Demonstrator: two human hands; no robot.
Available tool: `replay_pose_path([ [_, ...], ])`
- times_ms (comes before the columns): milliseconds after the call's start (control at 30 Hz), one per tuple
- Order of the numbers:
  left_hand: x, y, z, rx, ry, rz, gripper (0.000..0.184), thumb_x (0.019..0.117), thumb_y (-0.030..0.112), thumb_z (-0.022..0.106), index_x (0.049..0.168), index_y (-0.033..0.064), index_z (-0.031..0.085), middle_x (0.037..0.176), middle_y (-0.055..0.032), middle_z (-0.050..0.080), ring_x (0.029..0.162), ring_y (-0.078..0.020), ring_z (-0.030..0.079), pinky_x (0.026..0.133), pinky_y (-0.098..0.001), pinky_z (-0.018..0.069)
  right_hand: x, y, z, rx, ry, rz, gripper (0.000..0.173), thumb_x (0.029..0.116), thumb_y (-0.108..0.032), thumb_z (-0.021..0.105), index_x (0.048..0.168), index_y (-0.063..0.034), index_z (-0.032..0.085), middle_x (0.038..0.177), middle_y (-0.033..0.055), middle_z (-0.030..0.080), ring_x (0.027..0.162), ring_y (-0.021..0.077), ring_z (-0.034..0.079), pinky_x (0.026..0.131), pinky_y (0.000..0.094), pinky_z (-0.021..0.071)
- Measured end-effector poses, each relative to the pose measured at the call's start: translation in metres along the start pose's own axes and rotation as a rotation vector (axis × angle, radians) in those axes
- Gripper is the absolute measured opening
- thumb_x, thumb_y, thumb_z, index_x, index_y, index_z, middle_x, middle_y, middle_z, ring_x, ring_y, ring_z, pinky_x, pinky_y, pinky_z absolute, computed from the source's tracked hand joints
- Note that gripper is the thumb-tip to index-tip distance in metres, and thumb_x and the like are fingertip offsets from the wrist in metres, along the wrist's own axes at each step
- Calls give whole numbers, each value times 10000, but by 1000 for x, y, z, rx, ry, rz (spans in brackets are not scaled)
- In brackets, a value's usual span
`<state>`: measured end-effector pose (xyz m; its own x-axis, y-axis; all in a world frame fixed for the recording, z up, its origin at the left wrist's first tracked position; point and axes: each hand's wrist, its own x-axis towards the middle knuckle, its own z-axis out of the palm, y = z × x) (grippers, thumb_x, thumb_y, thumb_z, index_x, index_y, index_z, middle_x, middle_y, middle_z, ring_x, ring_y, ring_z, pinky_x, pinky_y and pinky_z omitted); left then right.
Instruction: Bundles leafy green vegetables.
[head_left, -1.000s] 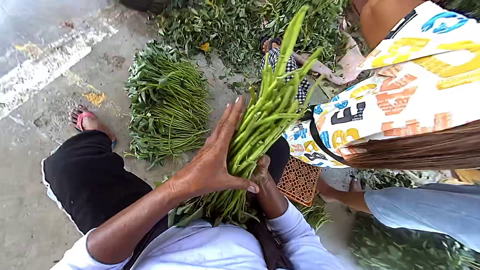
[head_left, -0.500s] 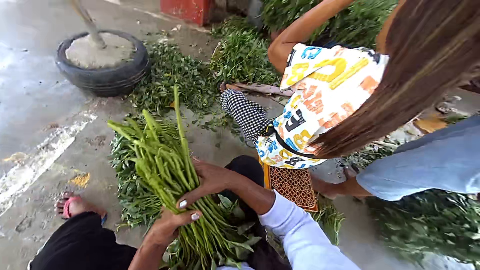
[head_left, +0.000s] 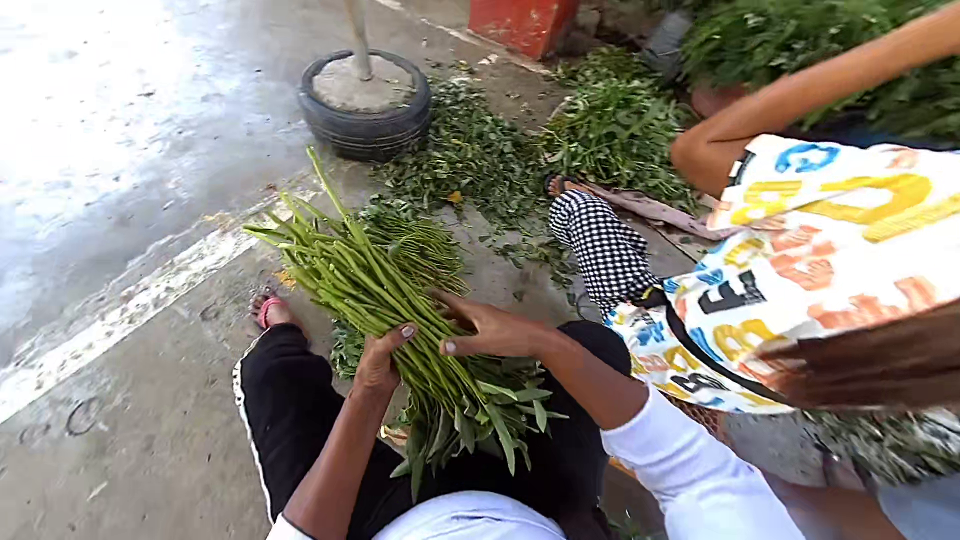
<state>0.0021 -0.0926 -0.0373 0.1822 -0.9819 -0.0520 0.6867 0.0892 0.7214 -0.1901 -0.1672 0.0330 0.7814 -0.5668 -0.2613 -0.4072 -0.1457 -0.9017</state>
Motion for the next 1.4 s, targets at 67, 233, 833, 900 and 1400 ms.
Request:
replay_pose_path([
  [67, 4, -1, -7, -17, 69, -4, 612, 683, 190, 901, 1151, -7, 560, 913, -95, 742, 844, -168, 741, 817, -368, 634, 3, 17, 33, -20, 91, 52, 1046, 877, -625, 714, 1640, -112, 217, 1505, 166, 530, 1361, 202, 548, 1155, 420, 442],
  [233, 7, -16, -24, 27, 235, -66, 549, 754, 83, 776, 1228, -43, 530, 954, -128, 728, 867, -180, 732, 818, -373, 629, 31, 69, 124, 5, 566, -12, 977, 918, -502, 702, 1567, 89, 275, 1422, 248, 583, 1321, 244, 590, 1133, 405, 457],
  [833, 0, 0, -59, 141, 144, -19, 646, 674, 143, 877, 1228, 32, 563, 975, -68, 731, 881, -145, 723, 823, -353, 624, 53, 32, 54, 205, 320, 1, 593, 852, -91, 831, 1395, -34, 600, 1268, 127, 680, 1014, 175, 699, 901, 345, 593],
  [900, -2, 2, -55, 152, 163, -25, 623, 696, 142, 854, 1235, 36, 561, 967, -59, 734, 872, -135, 723, 815, -343, 624, 48, 27, 50, 116, 332, -21, 525, 894, -121, 800, 1374, -17, 613, 1211, 139, 704, 1001, 177, 706, 910, 349, 588],
  [1400, -5, 1, -52, 56, 147, -36, 544, 705, 142, 866, 1180, 66, 613, 946, -66, 749, 846, -143, 737, 792, -344, 631, 47, 31, 66, 423, 533, -173, 244, 923, 1, 663, 1162, -34, 625, 1018, 75, 673, 876, 108, 653, 776, 266, 566],
])
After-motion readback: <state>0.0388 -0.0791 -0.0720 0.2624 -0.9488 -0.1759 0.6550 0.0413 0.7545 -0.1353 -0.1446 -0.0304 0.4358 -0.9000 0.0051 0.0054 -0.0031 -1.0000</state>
